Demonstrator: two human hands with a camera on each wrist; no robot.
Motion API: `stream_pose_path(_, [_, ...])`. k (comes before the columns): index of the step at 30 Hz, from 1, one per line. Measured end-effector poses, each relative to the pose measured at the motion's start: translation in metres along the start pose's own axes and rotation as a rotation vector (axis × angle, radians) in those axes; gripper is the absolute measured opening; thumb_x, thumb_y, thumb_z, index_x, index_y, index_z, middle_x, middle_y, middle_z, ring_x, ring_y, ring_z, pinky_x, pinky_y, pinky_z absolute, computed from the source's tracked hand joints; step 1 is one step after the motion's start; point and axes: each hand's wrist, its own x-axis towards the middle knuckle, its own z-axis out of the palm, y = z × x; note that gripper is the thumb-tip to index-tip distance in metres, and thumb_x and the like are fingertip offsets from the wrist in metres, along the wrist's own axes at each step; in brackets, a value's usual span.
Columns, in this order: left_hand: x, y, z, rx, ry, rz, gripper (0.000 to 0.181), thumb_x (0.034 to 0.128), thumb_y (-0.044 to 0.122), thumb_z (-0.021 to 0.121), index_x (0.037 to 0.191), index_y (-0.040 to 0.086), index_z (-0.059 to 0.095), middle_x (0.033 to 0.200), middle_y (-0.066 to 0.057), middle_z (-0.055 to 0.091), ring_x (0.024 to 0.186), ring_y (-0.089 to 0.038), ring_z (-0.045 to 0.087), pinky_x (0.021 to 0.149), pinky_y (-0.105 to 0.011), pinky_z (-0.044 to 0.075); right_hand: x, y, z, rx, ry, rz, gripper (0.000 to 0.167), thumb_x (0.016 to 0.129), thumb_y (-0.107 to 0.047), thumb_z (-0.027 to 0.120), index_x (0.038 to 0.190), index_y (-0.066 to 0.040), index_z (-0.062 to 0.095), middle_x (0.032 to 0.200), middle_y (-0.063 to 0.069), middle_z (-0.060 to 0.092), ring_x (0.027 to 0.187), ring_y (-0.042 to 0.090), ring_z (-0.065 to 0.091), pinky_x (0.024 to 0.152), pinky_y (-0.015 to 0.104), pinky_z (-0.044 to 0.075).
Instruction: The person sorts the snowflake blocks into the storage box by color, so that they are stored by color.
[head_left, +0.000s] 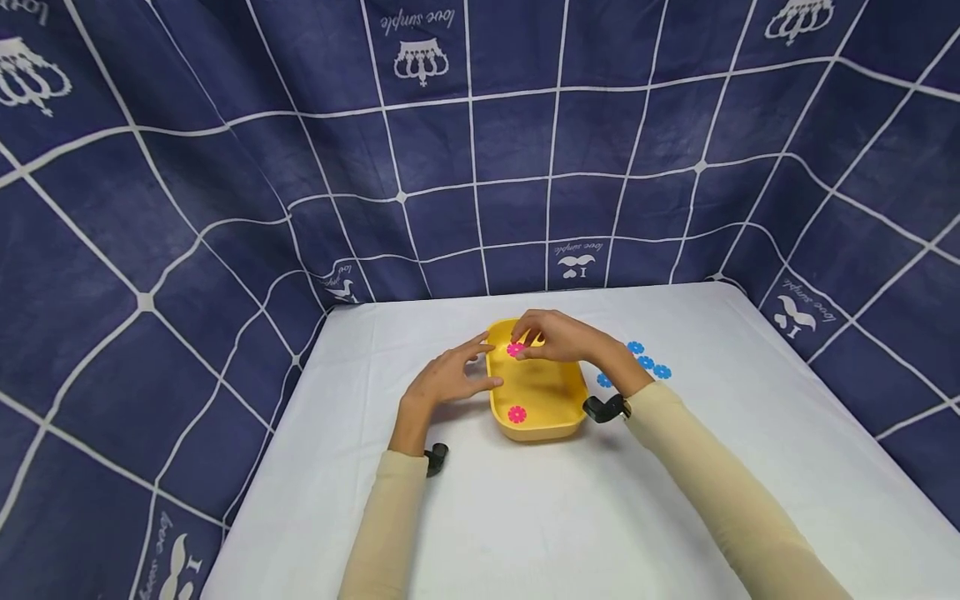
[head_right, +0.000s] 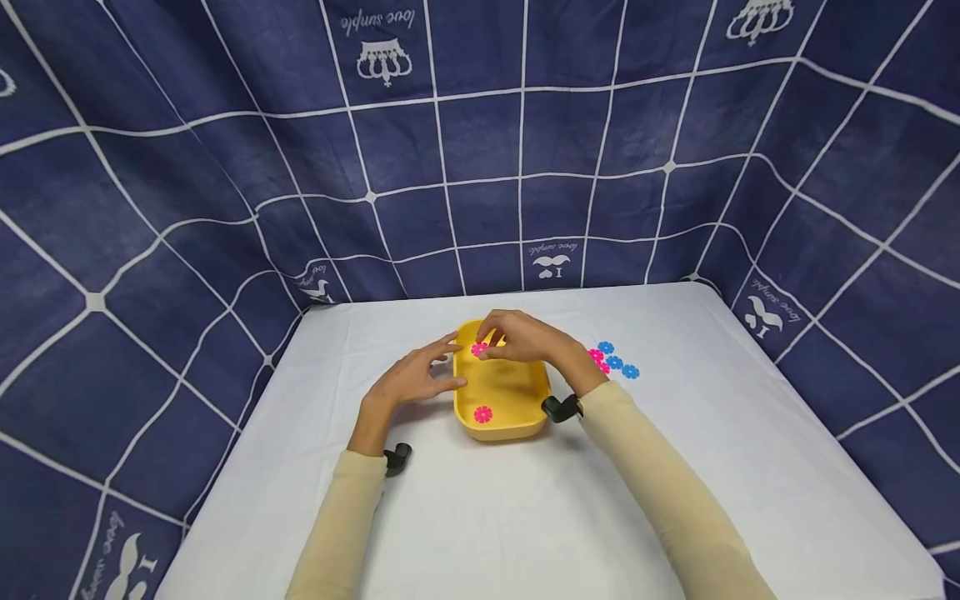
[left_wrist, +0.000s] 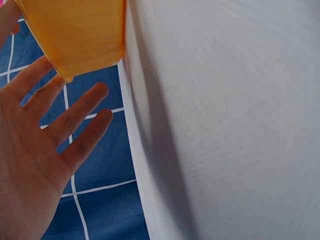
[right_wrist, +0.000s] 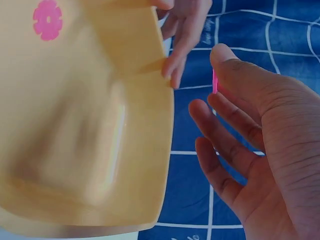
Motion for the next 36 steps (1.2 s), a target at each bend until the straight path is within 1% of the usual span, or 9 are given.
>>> stream_pose_path(4, [0.001, 0.000, -0.001, -0.001, -0.009, -0.006, 0.078, 0.0908, 0.065, 0.077, 0.158, 0.030, 0.057, 0.173, 0.015, 0.036, 0.150, -0.026, 0.050, 0.119, -0.059, 0.042, 0.006, 0.003, 0.002, 0.002, -0.062, 0.005, 0.028, 0.097, -0.020, 0.083, 0.122, -0.009, 0.078, 0.127, 0.008, 0.071, 0.112, 0.023, 0.074, 0.102, 0.042, 0.060])
stream_pose_path(9, [0.001, -0.002, -0.001, 0.008, -0.005, 0.004, 0.078, 0.0909, 0.066, 0.076, 0.157, 0.030, 0.057, 0.173, 0.015, 0.035, 0.149, -0.025, 0.051, 0.119, -0.056, 0.044, 0.011, 0.012, 0.011, -0.001, -0.121, 0.012, 0.026, 0.097, -0.019, 0.083, 0.120, -0.009, 0.078, 0.124, 0.008, 0.072, 0.110, 0.022, 0.074, 0.100, 0.038, 0.060])
stream_pose_path(16, [0.001, -0.002, -0.001, 0.002, -0.006, 0.011, 0.080, 0.0899, 0.071, 0.074, 0.157, 0.030, 0.057, 0.172, 0.015, 0.037, 0.144, -0.024, 0.057, 0.116, -0.056, 0.047, 0.013, 0.021, 0.027, -0.039, -0.195, 0.017, 0.025, 0.096, -0.027, 0.084, 0.116, -0.012, 0.079, 0.117, 0.004, 0.072, 0.105, 0.018, 0.073, 0.097, 0.033, 0.060])
stream_pose_path(20, [0.001, -0.001, -0.002, -0.001, -0.008, 0.020, 0.082, 0.0894, 0.073, 0.073, 0.157, 0.029, 0.057, 0.173, 0.014, 0.037, 0.143, -0.024, 0.057, 0.116, -0.056, 0.047, 0.014, 0.020, 0.032, -0.069, -0.224, 0.015, 0.025, 0.095, -0.027, 0.086, 0.115, -0.013, 0.080, 0.114, 0.000, 0.073, 0.105, 0.016, 0.072, 0.097, 0.032, 0.059])
stream_pose_path(25, [-0.001, -0.003, -0.001, -0.013, -0.016, 0.024, 0.085, 0.0890, 0.075, 0.071, 0.158, 0.027, 0.057, 0.173, 0.013, 0.037, 0.142, -0.023, 0.059, 0.115, -0.059, 0.046, 0.015, 0.015, 0.037, -0.086, -0.266, 0.019, 0.024, 0.095, -0.026, 0.086, 0.115, -0.015, 0.080, 0.114, -0.002, 0.075, 0.108, 0.018, 0.072, 0.098, 0.033, 0.059])
stream_pose_path(27, [-0.001, -0.004, -0.001, -0.012, -0.017, 0.024, 0.086, 0.0889, 0.076, 0.071, 0.158, 0.027, 0.056, 0.173, 0.015, 0.036, 0.141, -0.022, 0.060, 0.115, -0.059, 0.047, 0.017, 0.013, 0.038, -0.085, -0.286, 0.003, 0.024, 0.094, -0.025, 0.086, 0.115, -0.013, 0.081, 0.113, -0.002, 0.076, 0.107, 0.019, 0.072, 0.098, 0.034, 0.059])
stream_pose_path(32, [-0.001, -0.005, -0.001, -0.004, -0.009, 0.024, 0.083, 0.0891, 0.075, 0.072, 0.157, 0.030, 0.057, 0.173, 0.017, 0.036, 0.140, -0.021, 0.060, 0.114, -0.057, 0.048, 0.025, 0.009, 0.040, -0.118, -0.336, -0.053, 0.025, 0.093, -0.022, 0.088, 0.114, -0.012, 0.082, 0.109, -0.003, 0.078, 0.103, 0.017, 0.072, 0.097, 0.032, 0.059])
stream_pose_path(36, [0.001, -0.004, -0.001, -0.007, -0.005, 0.036, 0.080, 0.0899, 0.071, 0.074, 0.156, 0.029, 0.058, 0.172, 0.015, 0.037, 0.139, -0.021, 0.061, 0.114, -0.056, 0.048, 0.029, 0.006, 0.040, -0.149, -0.375, -0.056, 0.028, 0.092, -0.023, 0.088, 0.116, -0.011, 0.081, 0.109, -0.003, 0.078, 0.101, 0.015, 0.072, 0.095, 0.029, 0.059])
